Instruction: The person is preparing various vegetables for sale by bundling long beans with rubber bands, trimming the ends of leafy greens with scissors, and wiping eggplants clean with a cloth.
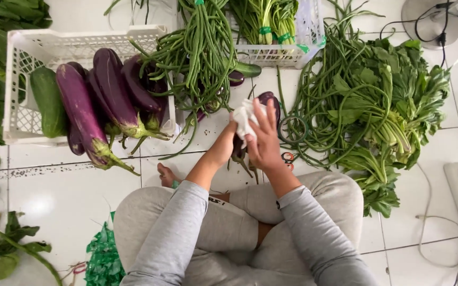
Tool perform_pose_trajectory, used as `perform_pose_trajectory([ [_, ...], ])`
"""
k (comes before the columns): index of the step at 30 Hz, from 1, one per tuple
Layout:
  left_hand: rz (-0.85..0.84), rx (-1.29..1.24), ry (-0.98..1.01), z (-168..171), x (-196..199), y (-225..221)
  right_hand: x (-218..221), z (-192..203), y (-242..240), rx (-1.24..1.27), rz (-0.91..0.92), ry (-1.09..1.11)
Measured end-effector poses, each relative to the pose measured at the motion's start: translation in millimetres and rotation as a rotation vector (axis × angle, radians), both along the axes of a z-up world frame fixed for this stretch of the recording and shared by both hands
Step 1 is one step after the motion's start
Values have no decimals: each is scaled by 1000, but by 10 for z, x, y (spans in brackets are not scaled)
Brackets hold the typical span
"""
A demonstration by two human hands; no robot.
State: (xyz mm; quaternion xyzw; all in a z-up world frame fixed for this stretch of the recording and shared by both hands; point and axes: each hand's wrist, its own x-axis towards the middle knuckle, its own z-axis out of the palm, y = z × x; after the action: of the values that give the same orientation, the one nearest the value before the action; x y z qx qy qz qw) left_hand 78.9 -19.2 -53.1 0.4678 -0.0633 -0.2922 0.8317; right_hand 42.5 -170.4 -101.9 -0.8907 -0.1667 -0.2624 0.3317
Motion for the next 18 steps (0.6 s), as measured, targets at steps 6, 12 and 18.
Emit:
perform_pose_trajectory([
  [6,-232,82,-45,176,-75,13,98,343,-220,165,-211,110],
  [12,18,-147,110,-228,-166,-147,134,-17,-571,881,-376,308],
  [18,129,-70,62,-499,-76,-46,-86,105,-130,546,-120,146],
])
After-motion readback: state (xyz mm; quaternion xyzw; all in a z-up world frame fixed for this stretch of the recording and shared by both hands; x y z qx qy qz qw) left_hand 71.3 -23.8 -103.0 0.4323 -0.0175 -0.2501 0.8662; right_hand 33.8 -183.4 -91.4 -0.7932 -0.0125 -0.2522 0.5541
